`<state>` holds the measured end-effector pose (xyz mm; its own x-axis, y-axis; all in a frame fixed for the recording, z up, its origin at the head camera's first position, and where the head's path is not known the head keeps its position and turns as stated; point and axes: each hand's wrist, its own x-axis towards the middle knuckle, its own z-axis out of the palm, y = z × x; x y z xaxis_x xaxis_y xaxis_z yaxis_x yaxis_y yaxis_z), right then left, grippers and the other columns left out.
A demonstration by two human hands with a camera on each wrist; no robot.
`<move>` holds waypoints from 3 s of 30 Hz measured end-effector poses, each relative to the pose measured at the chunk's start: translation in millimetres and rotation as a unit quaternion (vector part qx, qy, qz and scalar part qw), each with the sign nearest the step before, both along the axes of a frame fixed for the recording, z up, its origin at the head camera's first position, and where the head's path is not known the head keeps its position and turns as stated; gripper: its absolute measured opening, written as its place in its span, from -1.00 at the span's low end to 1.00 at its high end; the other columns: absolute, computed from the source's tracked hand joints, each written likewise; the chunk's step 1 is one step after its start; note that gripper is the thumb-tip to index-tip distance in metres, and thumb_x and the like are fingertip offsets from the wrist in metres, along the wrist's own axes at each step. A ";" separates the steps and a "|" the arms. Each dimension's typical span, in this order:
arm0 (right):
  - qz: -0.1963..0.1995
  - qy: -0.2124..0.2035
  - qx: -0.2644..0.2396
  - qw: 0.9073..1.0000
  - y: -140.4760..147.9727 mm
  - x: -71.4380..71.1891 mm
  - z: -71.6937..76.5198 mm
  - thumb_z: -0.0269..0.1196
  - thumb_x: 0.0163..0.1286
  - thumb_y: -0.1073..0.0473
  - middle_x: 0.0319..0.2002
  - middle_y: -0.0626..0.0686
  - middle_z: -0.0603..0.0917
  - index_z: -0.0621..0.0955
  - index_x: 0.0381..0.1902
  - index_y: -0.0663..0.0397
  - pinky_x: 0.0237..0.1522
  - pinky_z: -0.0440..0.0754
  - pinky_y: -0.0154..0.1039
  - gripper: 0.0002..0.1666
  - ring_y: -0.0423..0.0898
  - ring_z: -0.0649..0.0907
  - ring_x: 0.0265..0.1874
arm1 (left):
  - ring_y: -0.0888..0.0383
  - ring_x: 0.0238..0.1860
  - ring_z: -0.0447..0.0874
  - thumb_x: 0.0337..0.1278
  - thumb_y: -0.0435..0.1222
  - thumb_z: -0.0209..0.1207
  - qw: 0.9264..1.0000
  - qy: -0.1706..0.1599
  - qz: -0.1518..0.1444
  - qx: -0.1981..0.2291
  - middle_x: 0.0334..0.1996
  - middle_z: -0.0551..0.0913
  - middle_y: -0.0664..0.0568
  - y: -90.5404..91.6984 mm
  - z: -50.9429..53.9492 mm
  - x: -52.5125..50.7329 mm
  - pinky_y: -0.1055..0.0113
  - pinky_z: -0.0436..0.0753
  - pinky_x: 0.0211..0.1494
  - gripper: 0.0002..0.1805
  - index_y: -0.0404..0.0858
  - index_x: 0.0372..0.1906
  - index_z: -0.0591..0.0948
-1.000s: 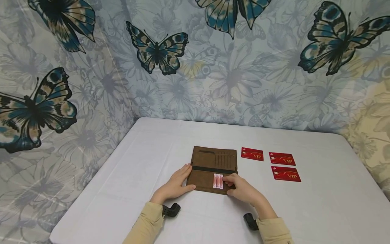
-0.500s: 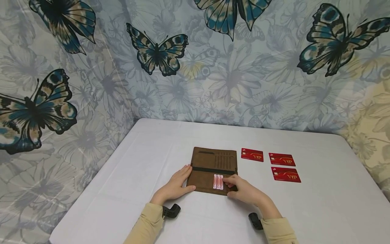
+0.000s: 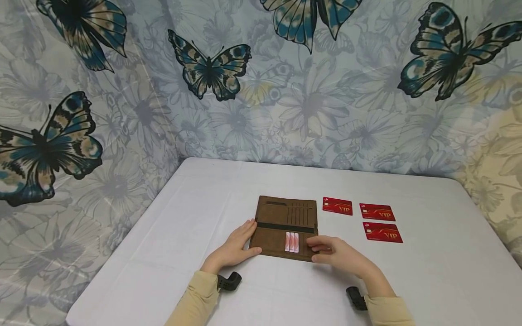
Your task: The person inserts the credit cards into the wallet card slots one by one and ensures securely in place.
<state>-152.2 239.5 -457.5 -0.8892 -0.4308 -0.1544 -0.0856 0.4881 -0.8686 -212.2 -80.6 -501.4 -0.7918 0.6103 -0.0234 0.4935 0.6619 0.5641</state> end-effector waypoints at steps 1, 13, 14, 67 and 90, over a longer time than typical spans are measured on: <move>-0.012 -0.006 0.001 1.000 3.9 1.6 1.9 0.28 0.24 0.11 0.08 0.25 0.50 0.44 0.17 0.30 -0.06 0.54 -0.24 -0.40 0.15 0.51 0.03 | 0.11 0.43 -0.27 0.24 0.11 0.01 1.000 0.000 -0.001 0.001 0.44 -0.12 -0.08 0.0 -0.1 -0.2 0.13 -0.15 0.40 -0.12 -0.35 0.43 0.00; -0.134 0.047 0.081 0.987 66.9 17.7 24.6 0.27 0.25 0.00 0.16 0.26 0.46 0.42 0.23 0.21 -0.08 0.57 -0.23 -0.33 0.25 0.44 0.11 | 0.11 0.43 -0.27 0.24 0.11 0.01 1.000 0.001 0.000 0.002 0.44 -0.12 -0.08 0.1 0.2 0.1 0.13 -0.15 0.40 -0.12 -0.36 0.43 0.00; -0.142 0.049 0.090 0.984 71.8 18.2 26.2 0.27 0.25 -0.02 0.16 0.27 0.45 0.41 0.24 0.22 -0.10 0.57 -0.23 -0.31 0.25 0.44 0.11 | 0.11 0.43 -0.27 0.24 0.11 0.01 1.000 0.001 0.000 0.002 0.44 -0.12 -0.08 -0.1 0.4 0.0 0.13 -0.16 0.40 -0.12 -0.36 0.43 0.00; -0.259 -0.043 0.139 0.955 171.1 -10.1 -20.1 0.17 0.24 -0.27 0.18 0.63 0.02 0.00 0.31 0.56 -0.02 0.19 0.43 0.14 0.52 0.08 0.11 | 0.12 0.43 -0.26 0.24 0.11 -0.01 1.000 0.012 -0.001 -0.014 0.44 -0.11 -0.07 -0.3 -2.5 -1.6 0.18 -0.16 0.40 -0.13 -0.35 0.43 0.01; -0.270 0.013 0.188 0.944 168.5 -12.6 -23.0 0.35 0.09 -0.19 -0.03 0.58 0.15 0.20 0.14 0.59 -0.18 0.35 0.29 0.06 0.45 0.22 -0.04 | 0.11 0.43 -0.25 0.25 0.12 -0.02 1.000 0.012 -0.003 -0.012 0.44 -0.11 -0.09 -0.9 -1.7 -0.7 0.17 -0.16 0.40 -0.13 -0.36 0.43 0.01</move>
